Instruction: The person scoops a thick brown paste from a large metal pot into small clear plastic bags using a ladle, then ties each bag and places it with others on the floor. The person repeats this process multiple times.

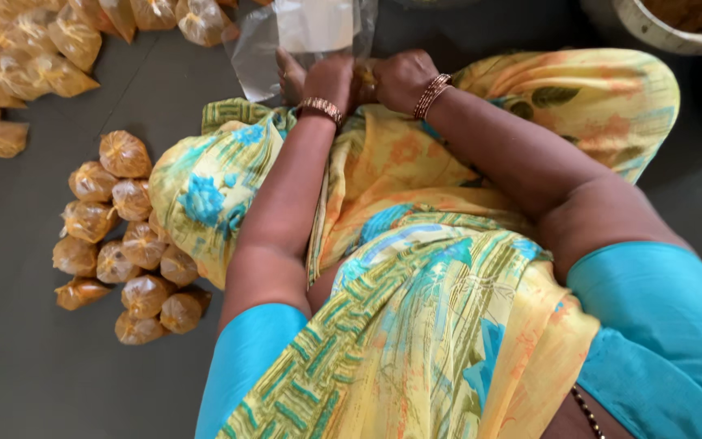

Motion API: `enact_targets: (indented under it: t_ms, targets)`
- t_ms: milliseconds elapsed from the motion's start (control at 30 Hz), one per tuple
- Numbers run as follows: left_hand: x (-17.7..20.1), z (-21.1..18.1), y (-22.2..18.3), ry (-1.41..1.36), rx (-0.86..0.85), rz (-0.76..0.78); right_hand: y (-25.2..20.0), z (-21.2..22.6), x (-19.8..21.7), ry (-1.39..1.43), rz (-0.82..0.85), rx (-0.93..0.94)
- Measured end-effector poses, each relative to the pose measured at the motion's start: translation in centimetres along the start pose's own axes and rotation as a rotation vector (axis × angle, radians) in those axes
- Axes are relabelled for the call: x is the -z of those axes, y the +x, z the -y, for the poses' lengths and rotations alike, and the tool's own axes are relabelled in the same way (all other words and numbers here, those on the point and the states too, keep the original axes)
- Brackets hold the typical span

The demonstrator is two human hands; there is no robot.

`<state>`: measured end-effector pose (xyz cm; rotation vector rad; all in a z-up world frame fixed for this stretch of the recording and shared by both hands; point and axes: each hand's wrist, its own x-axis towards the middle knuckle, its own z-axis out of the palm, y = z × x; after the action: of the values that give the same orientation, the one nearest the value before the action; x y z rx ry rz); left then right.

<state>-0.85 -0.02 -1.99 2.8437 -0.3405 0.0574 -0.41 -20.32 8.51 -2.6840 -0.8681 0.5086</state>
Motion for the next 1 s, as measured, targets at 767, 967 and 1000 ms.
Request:
enact_targets:
  t_ms: [767,967,1000]
  targets:
    - [12.2,-3.8,-0.2,-1.733,0.661,0.419,-1.6,-0.5,8.6,0.030,-0.694,0.696]
    - [16.7,-6.5,-0.3,-1.353,0.589,0.376,-0.8,-1.1,7.8,0.348,-0.551,0.610]
    - [17.1,-7.0,-0.3,-1.221,0.568,0.384,-0.8,-1.1,7.7,0.393,-0.529,0.616]
